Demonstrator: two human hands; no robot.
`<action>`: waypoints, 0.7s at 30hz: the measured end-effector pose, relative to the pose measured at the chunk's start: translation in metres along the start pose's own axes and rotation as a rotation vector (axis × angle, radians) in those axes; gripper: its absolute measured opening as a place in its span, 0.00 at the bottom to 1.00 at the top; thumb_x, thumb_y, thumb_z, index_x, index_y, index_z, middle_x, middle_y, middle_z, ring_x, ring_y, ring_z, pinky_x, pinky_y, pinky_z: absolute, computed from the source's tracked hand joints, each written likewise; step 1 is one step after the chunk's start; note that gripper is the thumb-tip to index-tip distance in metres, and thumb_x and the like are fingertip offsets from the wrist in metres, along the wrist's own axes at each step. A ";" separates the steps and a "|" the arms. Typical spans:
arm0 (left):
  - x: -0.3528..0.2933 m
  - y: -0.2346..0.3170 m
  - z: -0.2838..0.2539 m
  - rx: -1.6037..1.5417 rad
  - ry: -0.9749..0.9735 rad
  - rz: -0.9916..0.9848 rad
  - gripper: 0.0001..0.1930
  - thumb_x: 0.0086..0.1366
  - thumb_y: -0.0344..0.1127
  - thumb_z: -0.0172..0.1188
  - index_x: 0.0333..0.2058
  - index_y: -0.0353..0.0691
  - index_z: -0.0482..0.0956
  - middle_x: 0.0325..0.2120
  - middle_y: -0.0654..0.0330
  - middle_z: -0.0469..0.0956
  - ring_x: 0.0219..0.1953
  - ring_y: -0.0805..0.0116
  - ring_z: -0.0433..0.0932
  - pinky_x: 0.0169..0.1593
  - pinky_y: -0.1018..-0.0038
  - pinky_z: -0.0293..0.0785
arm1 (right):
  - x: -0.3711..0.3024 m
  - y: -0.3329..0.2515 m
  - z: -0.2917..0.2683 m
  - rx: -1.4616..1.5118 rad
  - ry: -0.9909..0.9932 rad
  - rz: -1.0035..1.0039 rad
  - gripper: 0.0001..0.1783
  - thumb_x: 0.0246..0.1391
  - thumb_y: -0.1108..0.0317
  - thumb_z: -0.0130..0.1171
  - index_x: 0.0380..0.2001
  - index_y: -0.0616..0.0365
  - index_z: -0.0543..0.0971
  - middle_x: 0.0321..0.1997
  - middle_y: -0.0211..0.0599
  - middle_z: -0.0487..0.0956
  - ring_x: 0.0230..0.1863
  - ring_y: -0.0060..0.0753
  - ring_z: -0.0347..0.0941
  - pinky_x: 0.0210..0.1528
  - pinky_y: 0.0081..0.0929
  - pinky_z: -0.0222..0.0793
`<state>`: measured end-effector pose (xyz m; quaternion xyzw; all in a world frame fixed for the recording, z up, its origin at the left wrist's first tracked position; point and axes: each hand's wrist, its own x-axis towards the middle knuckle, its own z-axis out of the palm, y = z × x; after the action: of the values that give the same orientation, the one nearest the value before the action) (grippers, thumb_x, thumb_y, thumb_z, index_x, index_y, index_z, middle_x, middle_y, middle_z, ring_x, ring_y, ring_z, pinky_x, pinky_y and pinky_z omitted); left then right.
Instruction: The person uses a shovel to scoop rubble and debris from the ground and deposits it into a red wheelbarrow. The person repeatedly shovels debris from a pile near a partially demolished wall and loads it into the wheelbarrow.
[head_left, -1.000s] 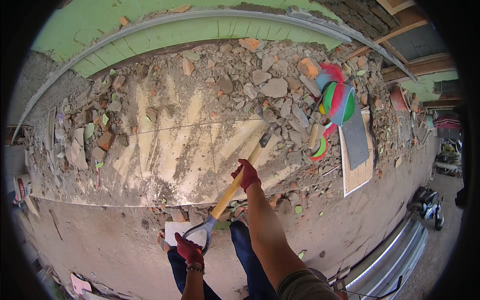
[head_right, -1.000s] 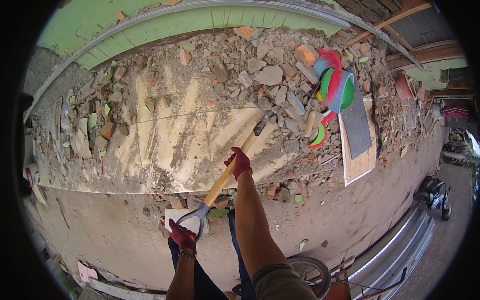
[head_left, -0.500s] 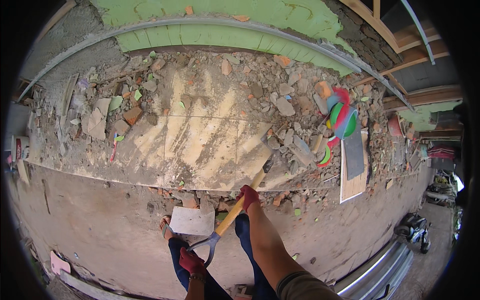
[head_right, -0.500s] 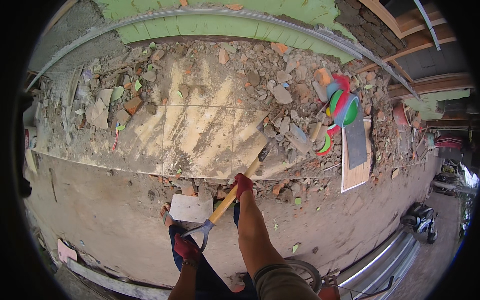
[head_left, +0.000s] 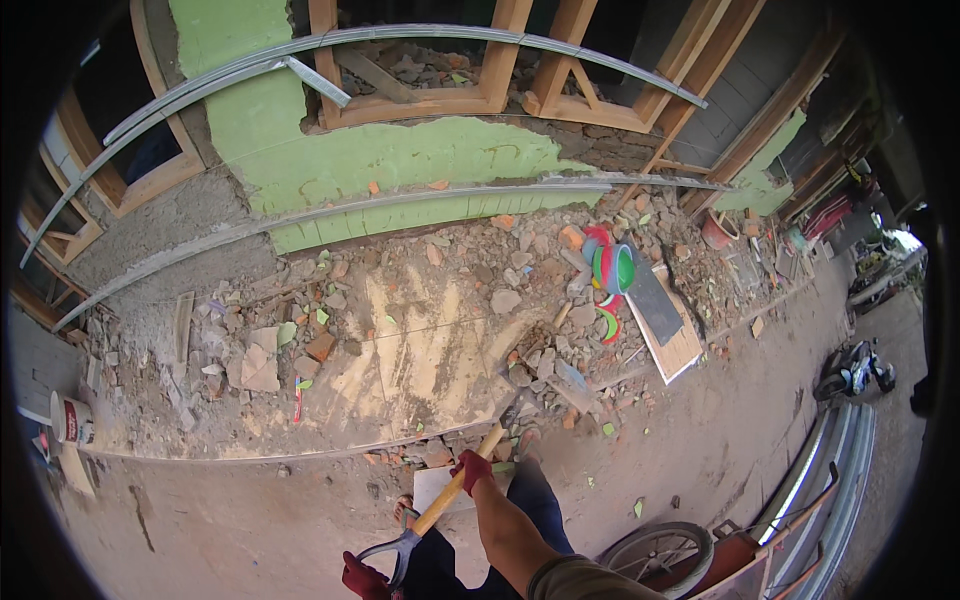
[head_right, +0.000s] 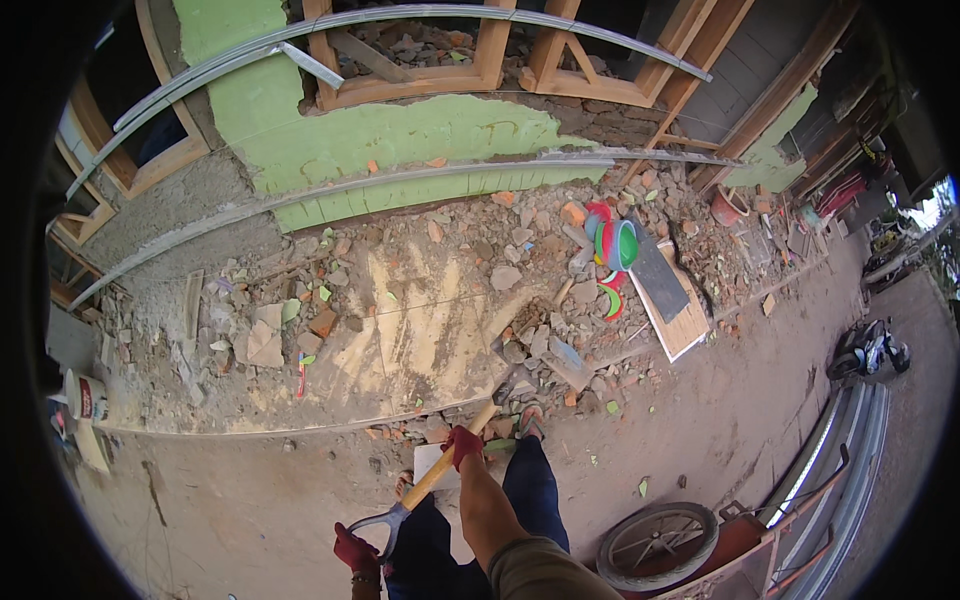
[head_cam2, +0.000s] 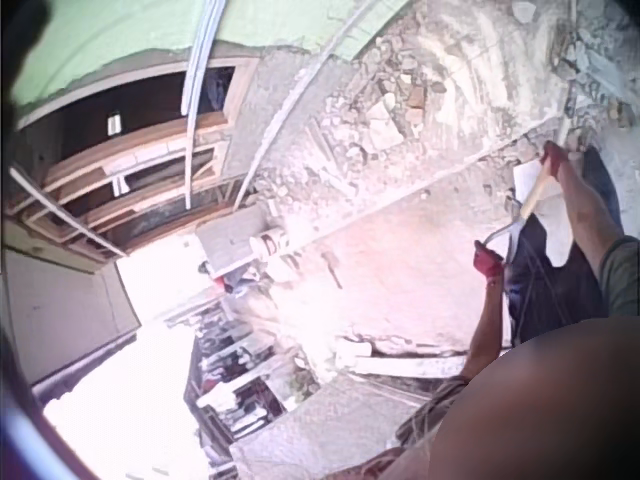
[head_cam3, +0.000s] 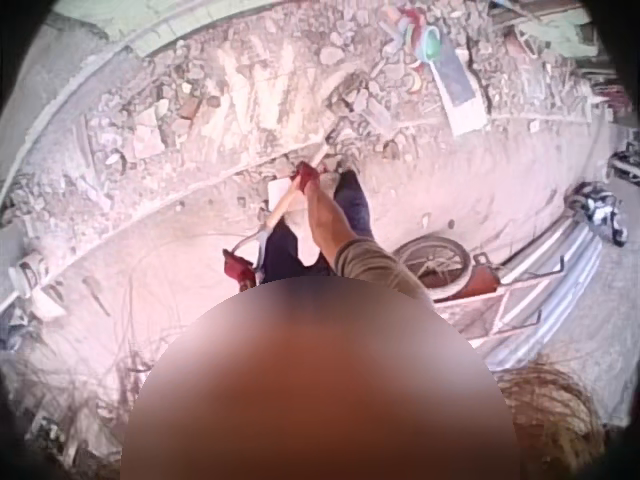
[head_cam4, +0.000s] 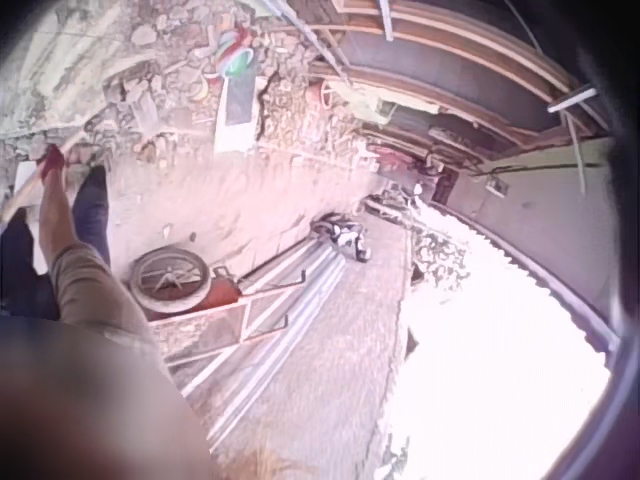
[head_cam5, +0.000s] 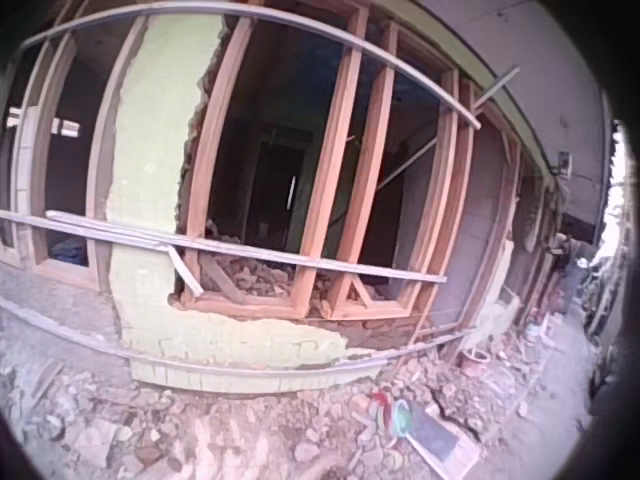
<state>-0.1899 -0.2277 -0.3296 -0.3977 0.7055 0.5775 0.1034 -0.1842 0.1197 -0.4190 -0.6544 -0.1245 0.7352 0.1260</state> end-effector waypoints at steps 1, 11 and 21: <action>0.008 0.011 -0.016 0.037 0.006 0.015 0.27 0.65 0.55 0.51 0.15 0.40 0.61 0.07 0.62 0.57 0.05 0.65 0.57 0.08 0.66 0.56 | -0.017 0.011 0.000 0.017 0.012 -0.013 0.06 0.49 0.71 0.58 0.26 0.61 0.73 0.20 0.38 0.69 0.18 0.36 0.67 0.24 0.37 0.75; 0.045 0.083 -0.109 0.354 -0.244 0.309 0.32 0.66 0.60 0.51 0.14 0.39 0.60 0.07 0.62 0.57 0.06 0.64 0.58 0.10 0.65 0.57 | -0.117 0.113 -0.075 0.355 0.130 -0.029 0.07 0.47 0.70 0.59 0.27 0.63 0.74 0.20 0.41 0.73 0.18 0.40 0.72 0.22 0.37 0.74; -0.066 0.066 -0.089 0.765 -0.597 0.234 0.34 0.65 0.66 0.51 0.12 0.47 0.54 0.06 0.66 0.53 0.05 0.69 0.54 0.09 0.69 0.51 | -0.216 0.134 -0.280 0.823 0.538 0.055 0.09 0.46 0.74 0.58 0.32 0.64 0.73 0.22 0.42 0.73 0.19 0.38 0.71 0.23 0.37 0.77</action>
<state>-0.1634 -0.2774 -0.2140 -0.0666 0.8462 0.3739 0.3738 0.1153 -0.0762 -0.2967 -0.7200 0.2305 0.5314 0.3822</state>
